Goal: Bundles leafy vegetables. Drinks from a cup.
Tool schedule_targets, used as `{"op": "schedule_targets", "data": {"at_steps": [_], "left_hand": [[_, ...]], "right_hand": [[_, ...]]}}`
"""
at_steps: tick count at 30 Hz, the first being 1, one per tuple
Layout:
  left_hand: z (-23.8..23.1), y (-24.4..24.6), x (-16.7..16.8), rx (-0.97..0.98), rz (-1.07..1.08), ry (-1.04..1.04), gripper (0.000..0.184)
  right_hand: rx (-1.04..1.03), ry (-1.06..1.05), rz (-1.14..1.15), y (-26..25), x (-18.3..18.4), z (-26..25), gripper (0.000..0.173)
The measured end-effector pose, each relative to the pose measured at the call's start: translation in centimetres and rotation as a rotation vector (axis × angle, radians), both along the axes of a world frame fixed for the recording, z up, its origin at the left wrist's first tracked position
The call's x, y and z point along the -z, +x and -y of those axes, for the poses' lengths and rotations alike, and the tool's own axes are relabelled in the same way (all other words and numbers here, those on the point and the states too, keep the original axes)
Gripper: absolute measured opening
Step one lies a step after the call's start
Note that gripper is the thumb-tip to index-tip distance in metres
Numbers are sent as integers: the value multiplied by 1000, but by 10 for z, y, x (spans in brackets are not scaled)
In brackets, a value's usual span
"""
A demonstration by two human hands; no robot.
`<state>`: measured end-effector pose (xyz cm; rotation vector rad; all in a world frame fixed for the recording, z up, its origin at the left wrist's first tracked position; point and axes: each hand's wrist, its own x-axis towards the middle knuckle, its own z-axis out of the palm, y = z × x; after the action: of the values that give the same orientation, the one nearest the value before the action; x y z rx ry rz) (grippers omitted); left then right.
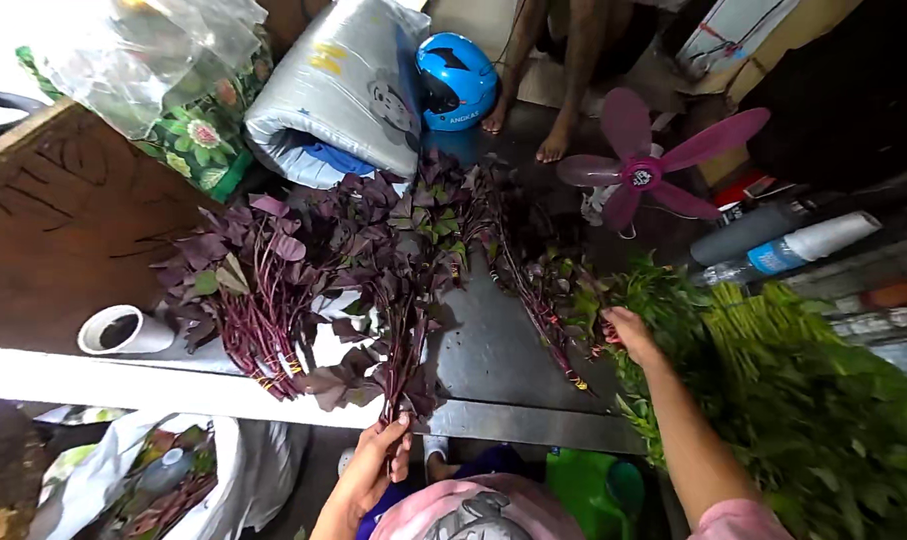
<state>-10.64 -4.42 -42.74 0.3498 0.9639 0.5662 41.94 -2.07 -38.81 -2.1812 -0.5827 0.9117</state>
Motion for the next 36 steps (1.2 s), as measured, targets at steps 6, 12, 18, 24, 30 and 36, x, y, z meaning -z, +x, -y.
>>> {"op": "schedule_targets", "data": {"at_steps": [6,12,18,24,30,36], "left_hand": [[-6,4,-9,4,20,29,22],[-1,10,-38,-157,66,182,16],[1,9,-79,-210,121,355,18],[1,8,-89,-287,104,496,24],[0,4,-91,-370,35,512,19],[13,-6,-82,-360,30,504,19]], "right_hand": [[188,89,-461,7,-33,7,30],[-53,390,-459,-13,-75,44,43],[-116,523,-258,-45,-111,70,26],[-280,491,298,-154,-78,50,52],[-591,397,352,-173,15,42,28],[-149,289,570,-96,24,8,31]]}}
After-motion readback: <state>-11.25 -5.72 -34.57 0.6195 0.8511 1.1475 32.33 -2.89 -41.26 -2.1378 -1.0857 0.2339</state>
